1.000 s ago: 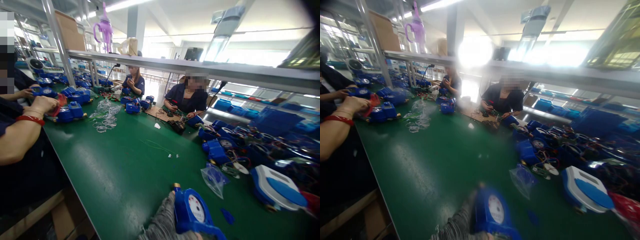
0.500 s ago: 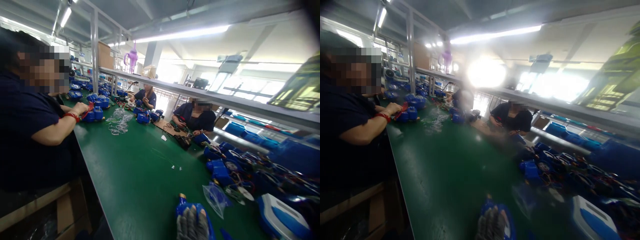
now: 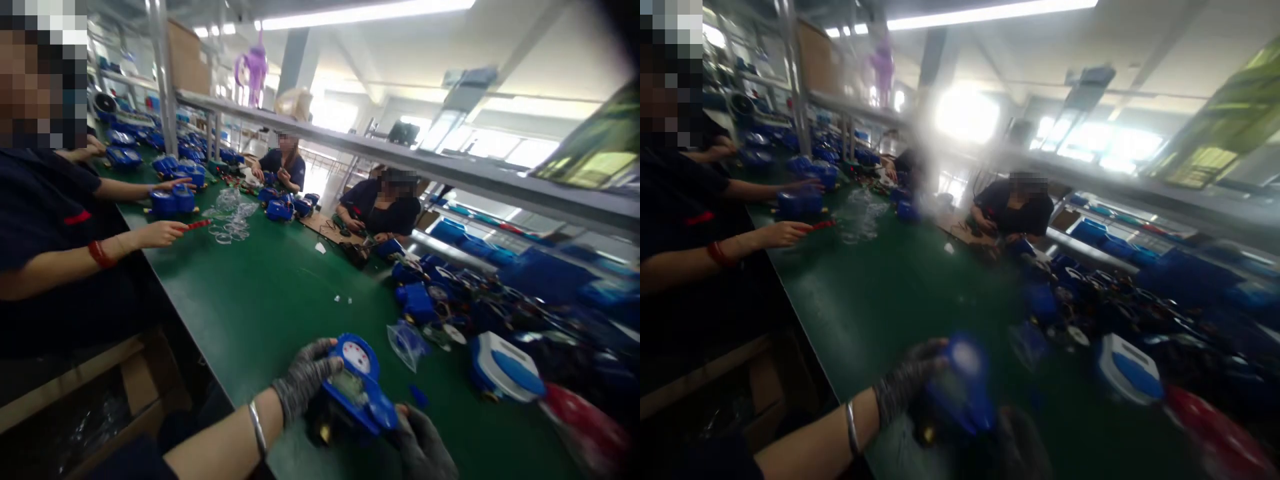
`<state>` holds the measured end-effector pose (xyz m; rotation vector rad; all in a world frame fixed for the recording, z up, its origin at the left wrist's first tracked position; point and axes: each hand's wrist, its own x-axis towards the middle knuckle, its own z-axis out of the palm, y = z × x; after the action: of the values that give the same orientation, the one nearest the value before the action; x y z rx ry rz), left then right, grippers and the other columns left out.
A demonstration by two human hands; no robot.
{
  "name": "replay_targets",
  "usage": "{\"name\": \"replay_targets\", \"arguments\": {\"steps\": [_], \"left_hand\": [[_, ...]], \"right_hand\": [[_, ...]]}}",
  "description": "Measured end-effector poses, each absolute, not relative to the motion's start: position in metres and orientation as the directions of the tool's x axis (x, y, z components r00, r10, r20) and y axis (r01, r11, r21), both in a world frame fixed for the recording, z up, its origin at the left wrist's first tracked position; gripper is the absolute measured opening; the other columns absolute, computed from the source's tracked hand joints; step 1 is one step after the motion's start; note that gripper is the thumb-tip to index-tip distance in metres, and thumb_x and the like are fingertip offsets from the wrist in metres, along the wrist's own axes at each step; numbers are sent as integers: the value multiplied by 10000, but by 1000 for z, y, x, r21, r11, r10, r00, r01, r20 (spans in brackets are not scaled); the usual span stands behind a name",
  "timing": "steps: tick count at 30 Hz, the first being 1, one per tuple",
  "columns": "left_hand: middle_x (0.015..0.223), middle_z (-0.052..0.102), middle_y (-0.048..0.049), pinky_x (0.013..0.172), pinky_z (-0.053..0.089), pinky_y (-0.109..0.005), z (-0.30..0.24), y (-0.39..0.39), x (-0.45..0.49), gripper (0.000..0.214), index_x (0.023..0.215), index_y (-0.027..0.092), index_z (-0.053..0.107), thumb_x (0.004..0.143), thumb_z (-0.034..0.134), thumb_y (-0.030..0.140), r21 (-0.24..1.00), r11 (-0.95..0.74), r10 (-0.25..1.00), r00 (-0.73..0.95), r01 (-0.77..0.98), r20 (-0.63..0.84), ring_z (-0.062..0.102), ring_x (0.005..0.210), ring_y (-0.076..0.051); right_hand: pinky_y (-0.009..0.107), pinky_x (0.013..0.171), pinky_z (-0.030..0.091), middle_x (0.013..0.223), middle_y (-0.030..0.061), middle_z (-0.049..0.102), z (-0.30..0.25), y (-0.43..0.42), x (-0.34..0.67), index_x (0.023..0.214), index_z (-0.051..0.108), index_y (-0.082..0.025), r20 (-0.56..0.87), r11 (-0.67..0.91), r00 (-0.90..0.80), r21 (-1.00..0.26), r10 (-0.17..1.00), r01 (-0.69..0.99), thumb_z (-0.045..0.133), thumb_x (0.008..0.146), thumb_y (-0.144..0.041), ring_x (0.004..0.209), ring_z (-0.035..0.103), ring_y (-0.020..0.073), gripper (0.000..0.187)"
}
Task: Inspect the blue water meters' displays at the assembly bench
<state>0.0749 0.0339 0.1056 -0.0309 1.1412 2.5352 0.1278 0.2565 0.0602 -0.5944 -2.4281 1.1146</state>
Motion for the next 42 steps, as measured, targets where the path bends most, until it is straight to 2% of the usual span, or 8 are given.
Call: {"name": "replay_targets", "arguments": {"steps": [4, 7, 14, 20, 26, 32, 36, 42], "left_hand": [[1127, 649, -157, 920, 465, -501, 106, 20, 59, 644, 1148, 128, 601, 615, 881, 356, 715, -569, 404, -895, -406, -187, 620, 1015, -333], [1113, 661, -112, 909, 471, -449, 104, 17, 57, 543, 1138, 149, 612, 680, 843, 330, 730, -556, 400, -898, -397, -184, 624, 993, -283], [1055, 671, -93, 812, 500, -386, 101, 17, 55, 449, 1080, 142, 633, 701, 820, 291, 773, -526, 376, -912, -356, -165, 630, 910, -244], [1065, 664, -99, 823, 495, -403, 95, 17, 52, 428, 1094, 150, 636, 724, 788, 302, 801, -494, 363, -917, -338, -163, 627, 914, -254], [1051, 659, -88, 840, 488, -408, 99, 23, 56, 418, 1076, 148, 645, 719, 796, 305, 827, -472, 342, -928, -307, -150, 615, 937, -261], [1071, 657, -92, 865, 478, -413, 100, 25, 56, 409, 1092, 142, 642, 740, 773, 305, 846, -445, 340, -929, -294, -144, 604, 973, -267], [1106, 651, -99, 893, 472, -434, 99, 26, 58, 402, 1105, 152, 643, 752, 769, 297, 850, -438, 345, -928, -292, -141, 597, 1015, -286], [1174, 633, -94, 925, 465, -435, 98, 26, 59, 384, 1108, 181, 651, 763, 766, 303, 841, -455, 348, -928, -292, -134, 581, 1073, -295]], "right_hand": [[362, 726, 542, 901, 85, 704, 53, 242, 138, 951, 657, -142, 212, 555, -876, -829, 433, 74, 596, 766, -550, 811, 649, 223, 452], [361, 723, 531, 885, 73, 685, 53, 227, 145, 957, 645, -143, 233, 559, -894, -829, 382, 23, 570, 826, -469, 784, 623, 194, 359], [318, 747, 481, 898, 57, 651, 65, 199, 162, 967, 621, -153, 215, 622, -918, -782, 332, 42, 526, 890, -415, 795, 587, 168, 289], [293, 732, 469, 861, 39, 641, 70, 188, 176, 926, 622, -162, 241, 644, -921, -765, 306, 13, 531, 906, -362, 787, 586, 159, 221], [332, 789, 484, 915, 54, 638, 55, 175, 187, 975, 611, -169, 448, 782, -859, -616, 248, -94, 543, 902, -292, 821, 590, 169, 159], [342, 798, 497, 925, 62, 639, 56, 171, 185, 1000, 613, -170, 471, 828, -855, -553, 216, -96, 525, 908, -269, 838, 591, 176, 162], [377, 848, 512, 999, 83, 657, 61, 176, 186, 1084, 617, -181, 483, 856, -867, -493, 121, -155, 514, 909, -252, 910, 611, 203, 215], [388, 827, 546, 1094, 123, 656, 53, 184, 189, 1118, 626, -188, 543, 937, -840, -284, -17, -202, 524, 902, -248, 971, 631, 239, 246]]}}
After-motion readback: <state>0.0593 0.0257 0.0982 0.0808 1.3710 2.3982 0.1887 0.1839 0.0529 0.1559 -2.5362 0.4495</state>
